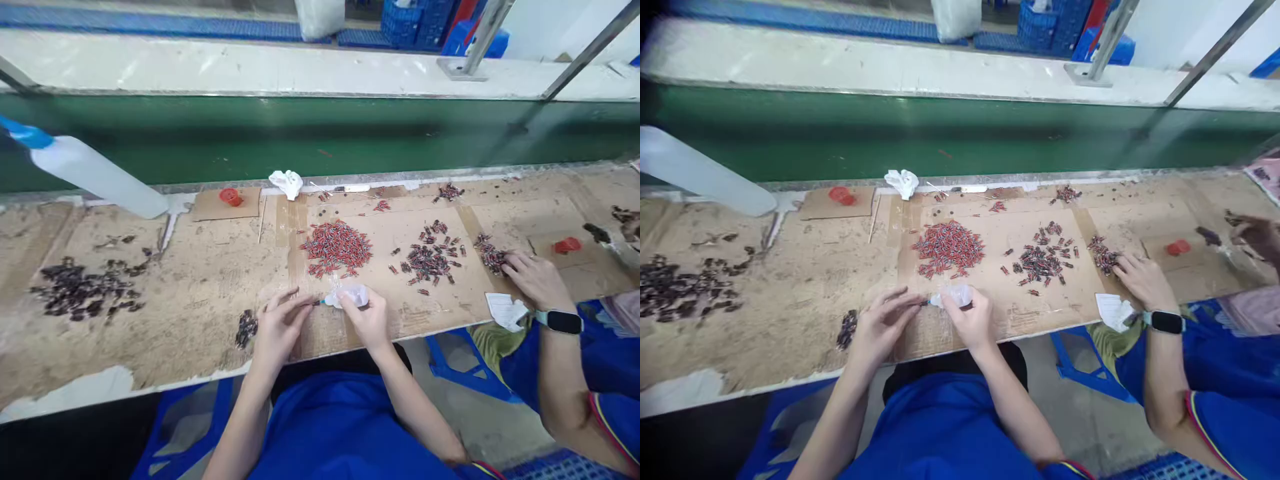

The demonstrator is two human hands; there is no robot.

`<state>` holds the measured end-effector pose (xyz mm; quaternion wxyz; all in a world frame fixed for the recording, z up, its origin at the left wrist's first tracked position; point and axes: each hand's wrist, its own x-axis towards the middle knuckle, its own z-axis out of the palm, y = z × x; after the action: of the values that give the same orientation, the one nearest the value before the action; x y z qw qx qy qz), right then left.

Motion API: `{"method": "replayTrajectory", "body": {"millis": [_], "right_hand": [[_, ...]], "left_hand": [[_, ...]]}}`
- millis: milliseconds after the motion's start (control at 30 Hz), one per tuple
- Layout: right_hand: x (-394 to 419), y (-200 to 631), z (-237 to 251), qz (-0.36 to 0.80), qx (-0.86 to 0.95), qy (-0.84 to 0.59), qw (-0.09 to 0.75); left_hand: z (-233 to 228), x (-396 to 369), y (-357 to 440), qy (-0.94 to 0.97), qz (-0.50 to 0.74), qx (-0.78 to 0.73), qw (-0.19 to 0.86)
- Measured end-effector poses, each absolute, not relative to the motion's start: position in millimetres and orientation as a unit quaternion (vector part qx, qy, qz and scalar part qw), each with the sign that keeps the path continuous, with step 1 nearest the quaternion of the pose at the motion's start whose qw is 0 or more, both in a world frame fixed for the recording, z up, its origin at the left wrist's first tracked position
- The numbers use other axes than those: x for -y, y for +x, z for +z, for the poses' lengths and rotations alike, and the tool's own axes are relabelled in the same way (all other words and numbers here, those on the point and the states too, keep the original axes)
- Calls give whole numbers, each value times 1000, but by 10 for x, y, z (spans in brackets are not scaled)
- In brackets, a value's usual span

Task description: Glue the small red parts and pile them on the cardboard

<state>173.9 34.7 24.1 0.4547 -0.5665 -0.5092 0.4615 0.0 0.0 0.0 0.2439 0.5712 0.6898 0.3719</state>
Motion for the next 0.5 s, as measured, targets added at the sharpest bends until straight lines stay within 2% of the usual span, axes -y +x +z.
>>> {"method": "replayTrajectory", "body": {"millis": [233,500], "right_hand": [[-350,1764,239,450,492,-574,475],[-353,1771,243,465,512,-564,451]], "left_hand": [[-11,-13,-22,565,365,-690,268],[11,-15,-9,572,373,-686,250]]}}
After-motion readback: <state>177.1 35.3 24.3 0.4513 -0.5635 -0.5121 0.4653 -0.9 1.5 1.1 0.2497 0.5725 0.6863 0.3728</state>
